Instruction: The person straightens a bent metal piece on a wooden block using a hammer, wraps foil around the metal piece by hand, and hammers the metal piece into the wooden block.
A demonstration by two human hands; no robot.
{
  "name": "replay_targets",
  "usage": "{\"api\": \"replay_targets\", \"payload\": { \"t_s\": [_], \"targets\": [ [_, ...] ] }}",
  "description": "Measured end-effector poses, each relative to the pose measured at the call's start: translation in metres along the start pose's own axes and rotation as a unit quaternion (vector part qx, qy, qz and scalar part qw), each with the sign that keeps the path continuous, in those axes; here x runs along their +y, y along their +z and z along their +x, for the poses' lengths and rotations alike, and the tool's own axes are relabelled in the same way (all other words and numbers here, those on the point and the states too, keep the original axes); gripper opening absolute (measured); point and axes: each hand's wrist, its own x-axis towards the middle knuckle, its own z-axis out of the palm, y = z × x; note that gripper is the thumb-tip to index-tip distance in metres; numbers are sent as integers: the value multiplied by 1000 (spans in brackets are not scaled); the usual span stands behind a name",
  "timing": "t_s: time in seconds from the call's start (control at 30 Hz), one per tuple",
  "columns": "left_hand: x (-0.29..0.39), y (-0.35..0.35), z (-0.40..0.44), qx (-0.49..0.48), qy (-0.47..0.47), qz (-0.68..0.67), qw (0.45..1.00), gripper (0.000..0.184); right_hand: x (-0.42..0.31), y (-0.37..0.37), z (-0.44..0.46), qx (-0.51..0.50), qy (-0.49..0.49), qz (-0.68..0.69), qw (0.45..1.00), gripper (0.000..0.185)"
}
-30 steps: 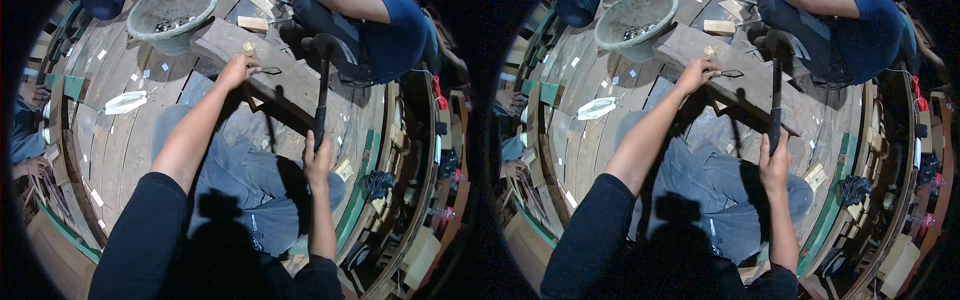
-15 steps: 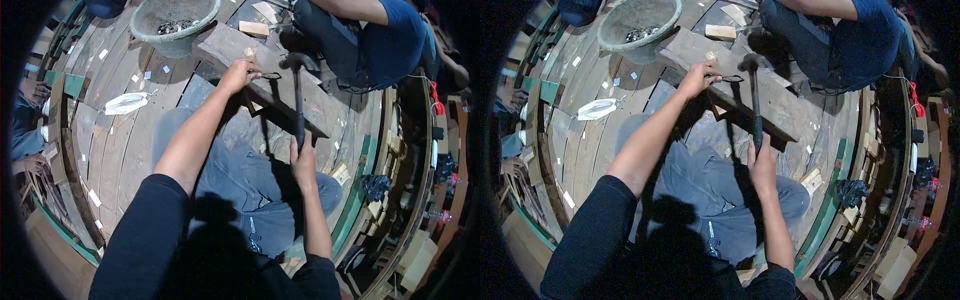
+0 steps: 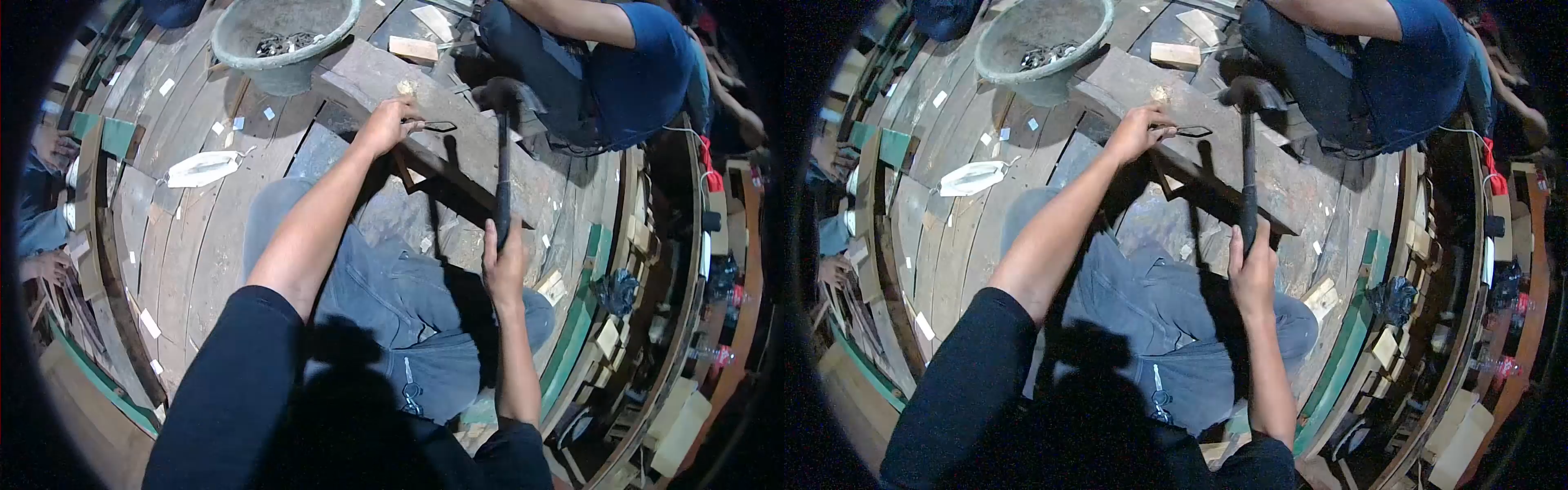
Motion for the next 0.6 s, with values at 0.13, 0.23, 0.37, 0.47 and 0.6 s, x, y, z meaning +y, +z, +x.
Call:
{"api": "replay_targets", "payload": {
  "t_s": [0.13,0.23,0.37,0.47,0.6],
  "targets": [
    [13,-5,-7,-10,14,21,1000,22,-17,-12,0,29,-12,-13,999,22],
    [8,-5,-4,-36,4,4,999,23,-1,7,-3,-5,-6,-16,1000,26],
    [9,-4,-6,-13,-5,35,999,22,29,19,-10,1,-55,-41,998,32],
    [14,-5,-6,-32,-47,21,998,23,-11,-5,-5,-16,31,-23,999,46],
    [14,-5,-6,-24,-25,37,999,25,-13,3,-1,22,-80,-36,996,72]
  ]
}}
